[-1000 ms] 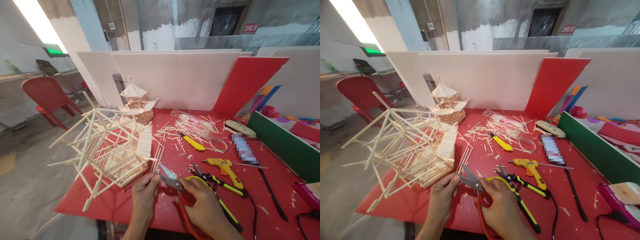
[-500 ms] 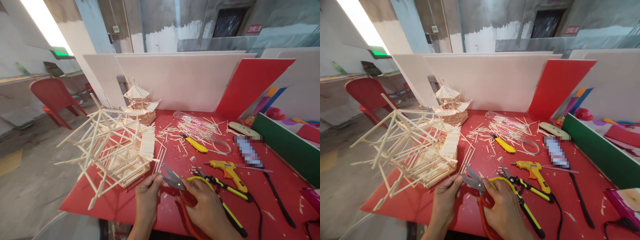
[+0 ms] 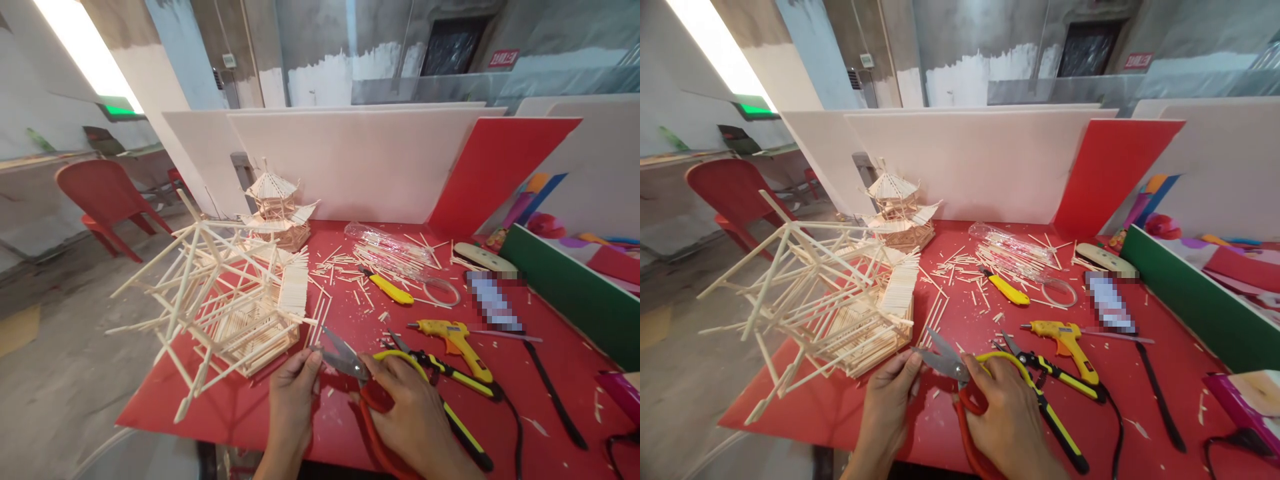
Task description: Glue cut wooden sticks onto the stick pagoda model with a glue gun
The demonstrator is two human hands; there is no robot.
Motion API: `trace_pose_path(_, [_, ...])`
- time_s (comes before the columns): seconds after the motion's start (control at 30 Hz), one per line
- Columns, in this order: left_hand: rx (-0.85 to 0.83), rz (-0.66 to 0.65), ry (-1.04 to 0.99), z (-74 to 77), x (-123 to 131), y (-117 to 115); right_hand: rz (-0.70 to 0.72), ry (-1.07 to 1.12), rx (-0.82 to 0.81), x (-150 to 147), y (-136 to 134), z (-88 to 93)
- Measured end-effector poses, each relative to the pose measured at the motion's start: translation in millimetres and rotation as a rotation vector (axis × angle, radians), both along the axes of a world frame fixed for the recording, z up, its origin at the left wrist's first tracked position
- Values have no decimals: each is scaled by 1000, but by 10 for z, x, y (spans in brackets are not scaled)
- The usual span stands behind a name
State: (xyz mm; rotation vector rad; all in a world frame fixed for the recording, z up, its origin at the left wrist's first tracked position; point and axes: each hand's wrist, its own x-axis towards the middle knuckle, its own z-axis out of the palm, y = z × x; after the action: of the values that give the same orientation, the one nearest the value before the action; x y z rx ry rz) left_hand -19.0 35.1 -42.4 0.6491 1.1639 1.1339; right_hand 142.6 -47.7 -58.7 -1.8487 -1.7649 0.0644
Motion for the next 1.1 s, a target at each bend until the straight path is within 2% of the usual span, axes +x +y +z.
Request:
trace_pose_path(0.07, [-16, -6, -40, 24, -14, 11, 42, 197, -154, 59, -18, 54])
trace_pose_path(0.13, [-20, -8, -73, 49, -31, 17, 15, 279, -212, 116, -54, 77])
trace_pose_path(0.27, [-55, 17, -101, 95, -27, -2, -120, 118, -94, 152, -117, 36])
trace_pose_path(0.43, [-50, -79, -140, 171, 23, -61, -12, -52, 48, 24, -126, -3])
trace_pose_path(0.57, [-69, -152, -153, 235, 35, -115, -23, -173, 109, -25, -106, -12])
trace_pose_path(0.83, [-101, -162, -115, 276, 43, -168, -50, -241, 108, 45, -115, -4])
trace_pose_path(1.1, [-96, -165, -103, 303, 52, -180, -28, -215, 111, 61, -128, 70])
